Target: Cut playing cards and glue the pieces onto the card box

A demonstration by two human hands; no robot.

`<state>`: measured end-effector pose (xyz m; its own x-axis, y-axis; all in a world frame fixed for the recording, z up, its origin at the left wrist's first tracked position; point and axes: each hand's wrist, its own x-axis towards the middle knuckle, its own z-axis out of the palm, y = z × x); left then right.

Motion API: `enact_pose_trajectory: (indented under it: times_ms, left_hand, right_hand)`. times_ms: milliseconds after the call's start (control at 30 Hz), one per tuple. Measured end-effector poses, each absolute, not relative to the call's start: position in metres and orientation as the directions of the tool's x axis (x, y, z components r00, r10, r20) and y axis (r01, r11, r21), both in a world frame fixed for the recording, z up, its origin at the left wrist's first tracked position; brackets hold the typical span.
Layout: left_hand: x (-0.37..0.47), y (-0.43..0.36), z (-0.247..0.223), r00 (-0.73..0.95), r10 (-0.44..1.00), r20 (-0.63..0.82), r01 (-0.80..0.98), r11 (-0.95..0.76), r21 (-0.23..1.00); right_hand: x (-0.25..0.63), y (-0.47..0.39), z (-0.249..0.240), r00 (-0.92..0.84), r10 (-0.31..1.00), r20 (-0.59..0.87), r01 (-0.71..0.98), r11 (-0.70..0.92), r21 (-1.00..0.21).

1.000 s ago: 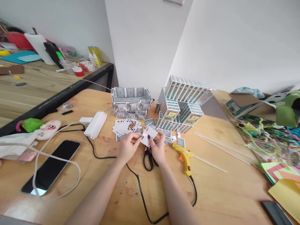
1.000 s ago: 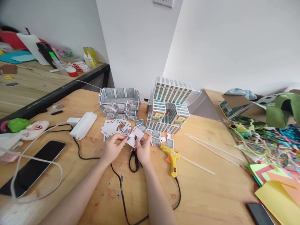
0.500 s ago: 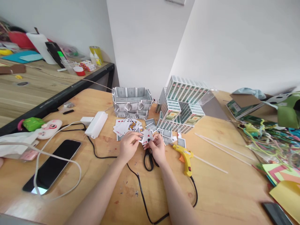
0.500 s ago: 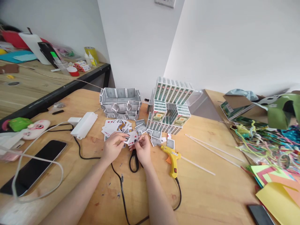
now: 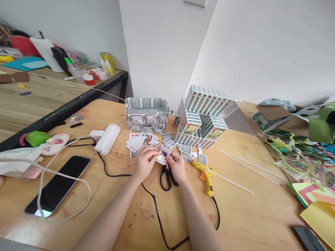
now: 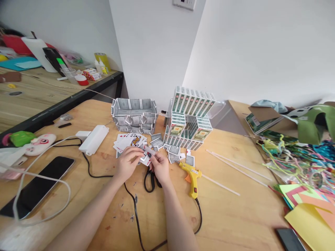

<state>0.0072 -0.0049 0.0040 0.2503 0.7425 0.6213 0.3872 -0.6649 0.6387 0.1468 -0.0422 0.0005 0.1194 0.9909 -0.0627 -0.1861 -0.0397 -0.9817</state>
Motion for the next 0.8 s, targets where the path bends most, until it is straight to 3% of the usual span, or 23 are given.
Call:
enact_pose_trajectory:
  times_ms: [467,800]
  left_hand:
    - [0.009,-0.010,0.006,0.272,0.859,0.433,0.442,-0.512,0.737]
    - [0.011,-0.003,-0.012,0.260,0.904,0.339,0.325,-0.413,0.851]
  right_hand:
    - [0.143,-0.040,-0.004,0.220,0.972,-0.081,-0.265,-0.020,-0.964]
    - [0.144,-0.040,-0.002,0.242,0.966,-0.089,-0.219,-0.035,-0.975]
